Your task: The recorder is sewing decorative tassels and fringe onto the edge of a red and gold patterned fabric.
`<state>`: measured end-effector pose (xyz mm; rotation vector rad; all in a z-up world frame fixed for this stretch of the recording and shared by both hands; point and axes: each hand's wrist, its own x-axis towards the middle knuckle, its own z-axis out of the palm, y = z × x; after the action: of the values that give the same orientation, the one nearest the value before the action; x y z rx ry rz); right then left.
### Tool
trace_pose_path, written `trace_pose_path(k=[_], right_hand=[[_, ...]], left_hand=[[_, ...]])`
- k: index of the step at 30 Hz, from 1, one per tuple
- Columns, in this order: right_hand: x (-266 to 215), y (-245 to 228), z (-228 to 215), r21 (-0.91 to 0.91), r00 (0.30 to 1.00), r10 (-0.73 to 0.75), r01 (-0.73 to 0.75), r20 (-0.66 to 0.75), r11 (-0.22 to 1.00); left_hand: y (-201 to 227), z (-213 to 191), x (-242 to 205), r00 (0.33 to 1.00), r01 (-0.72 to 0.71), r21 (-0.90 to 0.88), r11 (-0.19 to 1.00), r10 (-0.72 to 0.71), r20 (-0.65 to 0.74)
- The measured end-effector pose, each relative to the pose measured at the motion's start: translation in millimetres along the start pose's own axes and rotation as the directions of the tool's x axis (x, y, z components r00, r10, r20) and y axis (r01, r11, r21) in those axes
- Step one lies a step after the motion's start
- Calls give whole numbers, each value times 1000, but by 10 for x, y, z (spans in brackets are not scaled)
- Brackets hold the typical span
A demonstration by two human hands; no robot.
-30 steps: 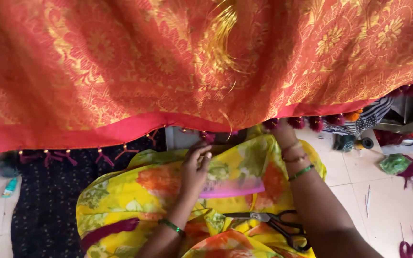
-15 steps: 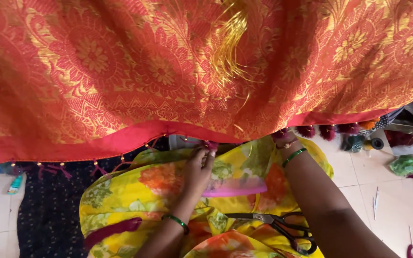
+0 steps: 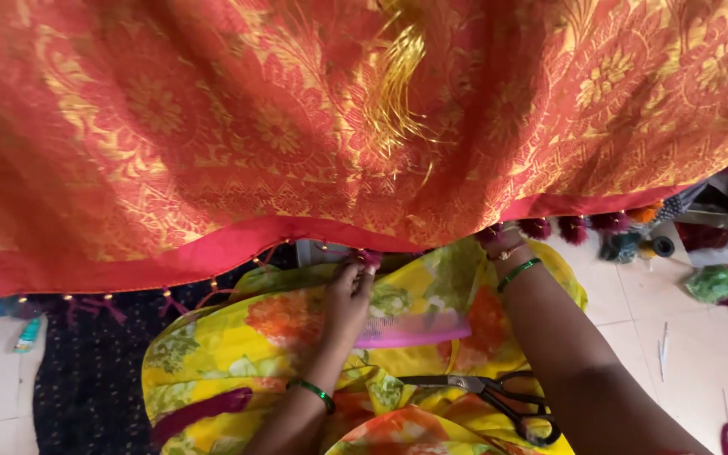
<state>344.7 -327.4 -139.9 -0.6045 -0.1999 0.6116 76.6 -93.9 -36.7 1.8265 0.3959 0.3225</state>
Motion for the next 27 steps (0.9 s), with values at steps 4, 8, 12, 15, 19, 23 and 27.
trace_pose_path(k=[4,8,12,15,19,23,27], right_hand=[[24,6,-41,-24,999,-12,13,45,1000],[11,-48,-319,-55,997,-41,45,73,997],[140,138,-1301,-78,994,-50,58,93,995],[86,165,-1643,762,988,-18,-106,153,638],[241,159,-1787,359,983,-60,-7,176,933],[300,283,-1634,360,984,-92,33,150,933],[-515,-517,-1241,487,985,-76,-10,158,873]], left_hand=[[-87,13,-20,1000,1,-37,999,-2,-22],[-171,77,10,1000,10,-66,998,-11,-17],[-253,78,39,1000,12,-120,993,-12,-4],[-225,104,22,1000,-24,-119,993,25,5],[-192,79,33,1000,12,-37,999,-12,0],[-182,74,9,1000,25,-34,999,-25,-4],[-108,66,-12,998,64,-5,998,-64,4]])
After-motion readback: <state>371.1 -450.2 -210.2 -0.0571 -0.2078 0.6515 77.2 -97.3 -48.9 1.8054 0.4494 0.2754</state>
